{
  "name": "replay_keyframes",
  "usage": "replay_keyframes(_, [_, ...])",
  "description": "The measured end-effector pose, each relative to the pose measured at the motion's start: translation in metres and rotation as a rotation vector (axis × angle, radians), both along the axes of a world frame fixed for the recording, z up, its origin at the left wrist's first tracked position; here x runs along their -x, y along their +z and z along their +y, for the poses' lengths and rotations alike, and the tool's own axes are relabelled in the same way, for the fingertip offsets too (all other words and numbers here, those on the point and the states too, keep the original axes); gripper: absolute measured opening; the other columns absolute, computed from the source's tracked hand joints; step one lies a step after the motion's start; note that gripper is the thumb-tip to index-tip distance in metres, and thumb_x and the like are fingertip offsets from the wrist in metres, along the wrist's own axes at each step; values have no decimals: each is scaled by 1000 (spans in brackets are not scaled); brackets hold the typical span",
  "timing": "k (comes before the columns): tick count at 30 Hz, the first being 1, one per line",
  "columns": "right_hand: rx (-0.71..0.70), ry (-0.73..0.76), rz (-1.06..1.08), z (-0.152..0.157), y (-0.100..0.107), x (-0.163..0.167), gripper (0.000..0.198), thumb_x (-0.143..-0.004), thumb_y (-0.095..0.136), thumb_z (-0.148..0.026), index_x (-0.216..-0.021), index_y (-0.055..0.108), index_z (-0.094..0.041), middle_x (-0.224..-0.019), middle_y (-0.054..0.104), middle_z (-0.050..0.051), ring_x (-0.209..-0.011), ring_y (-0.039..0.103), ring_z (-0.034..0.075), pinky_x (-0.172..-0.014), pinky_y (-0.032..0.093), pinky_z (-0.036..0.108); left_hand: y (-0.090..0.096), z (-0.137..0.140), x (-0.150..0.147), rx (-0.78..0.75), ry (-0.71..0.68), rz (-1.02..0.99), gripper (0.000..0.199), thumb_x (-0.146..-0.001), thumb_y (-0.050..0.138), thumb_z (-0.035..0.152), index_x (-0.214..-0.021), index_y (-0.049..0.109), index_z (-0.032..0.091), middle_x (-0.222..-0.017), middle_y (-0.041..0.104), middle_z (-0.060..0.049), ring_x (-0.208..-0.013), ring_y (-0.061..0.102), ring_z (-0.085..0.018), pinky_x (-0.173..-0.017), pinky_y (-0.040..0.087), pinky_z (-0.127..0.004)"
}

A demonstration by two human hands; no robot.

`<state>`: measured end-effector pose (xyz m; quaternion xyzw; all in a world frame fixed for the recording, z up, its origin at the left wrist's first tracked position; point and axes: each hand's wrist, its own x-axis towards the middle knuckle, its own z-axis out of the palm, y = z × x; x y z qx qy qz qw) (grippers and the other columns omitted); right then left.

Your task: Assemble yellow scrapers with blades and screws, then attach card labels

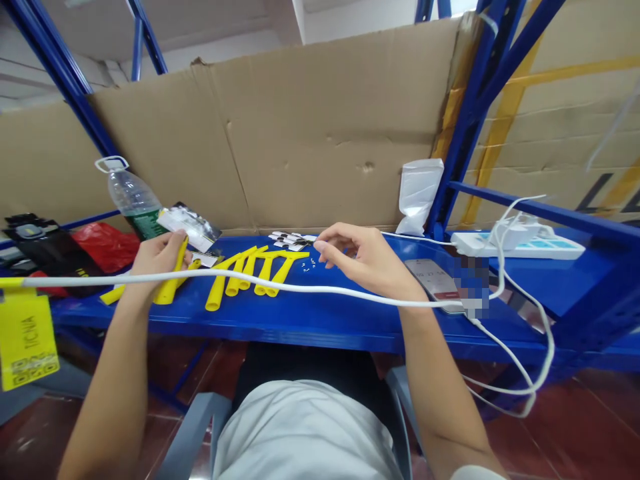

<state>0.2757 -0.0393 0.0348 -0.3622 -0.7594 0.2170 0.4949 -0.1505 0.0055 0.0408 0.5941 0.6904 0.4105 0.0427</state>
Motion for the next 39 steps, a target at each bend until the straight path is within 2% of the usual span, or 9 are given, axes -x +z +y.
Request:
replay_keyframes(3, [5, 13, -48, 2, -1, -1, 41, -104, 77, -64, -105, 84, -24, -87, 85, 6, -79, 81, 24, -70, 61, 35, -1, 17, 25, 150, 72, 105, 45, -103, 46, 55, -74, 62, 24, -65, 71, -9, -67, 69, -27, -67, 54, -36])
replay_keyframes(8, [8, -3, -87, 4, -1, -2, 39, -103, 78, -63, -102, 83, -24, -85, 84, 5, -77, 79, 22, -67, 58, 34, -12, 38, 29, 313, 132, 287, 45, -98, 51, 52, -66, 65, 23, -66, 72, -16, -80, 75, -39, -84, 57, -45])
replay_keyframes(13, [16, -15, -121, 5, -1, -2, 36, -106, 75, -58, -103, 84, -24, -86, 85, 5, -77, 79, 23, -68, 58, 35, -21, 49, 23, 314, 222, 446, 50, -96, 54, 57, -91, 75, 12, -106, 80, -33, -114, 75, -54, -97, 56, -56])
replay_keyframes(16, [10, -53, -143, 6, -1, -7, 35, -106, 74, -57, -102, 83, -23, -87, 85, 5, -77, 78, 22, -67, 57, 34, -24, 49, 23, 350, 268, 579, 56, -98, 52, 59, -102, 78, 9, -120, 79, -38, -116, 76, -55, -92, 57, -56])
replay_keyframes(21, [-4, -316, -292, 9, 0, -34, 25, -109, 71, -46, -106, 83, -24, -87, 85, 5, -73, 76, 24, -70, 54, 35, -23, 26, 9, 286, 260, 666, 53, -104, 47, 61, -111, 76, 17, -108, 81, -29, -106, 79, -51, -85, 57, -52])
replay_keyframes(25, [32, -616, -548, 10, -2, -61, 28, -112, 59, -34, -124, 81, -23, -108, 88, 12, -100, 81, 32, -83, 55, 38, -21, -3, -19, 264, 138, 574, 49, -103, 49, 70, -102, 66, 24, -91, 79, -18, -95, 78, -44, -79, 55, -44])
replay_keyframes(28, [115, -731, -722, 12, -4, -76, 38, -111, 52, -25, -138, 77, -18, -126, 86, 19, -116, 80, 37, -93, 56, 41, -22, -16, -37, 314, 79, 598, 38, -101, 54, 63, -95, 61, 26, -91, 77, -16, -95, 78, -43, -77, 53, -41])
replay_keyframes(35, [297, -622, -771, 24, -7, -72, 32, -106, 59, -15, -130, 79, -16, -130, 85, 21, -118, 82, 37, -90, 57, 39, -25, -12, -42, 416, -3, 548, 33, -102, 49, 53, -80, 49, 28, -70, 63, -10, -78, 71, -37, -74, 47, -40])
replay_keyframes(39, [257, -506, -874, 35, -13, -52, 29, -113, 64, -42, -122, 79, -19, -114, 85, 19, -105, 83, 33, -81, 55, 36, -34, -3, -25, 320, -131, 412, 31, -88, 63, 46, -73, 42, 30, -58, 54, -3, -62, 62, -31, -68, 41, -38])
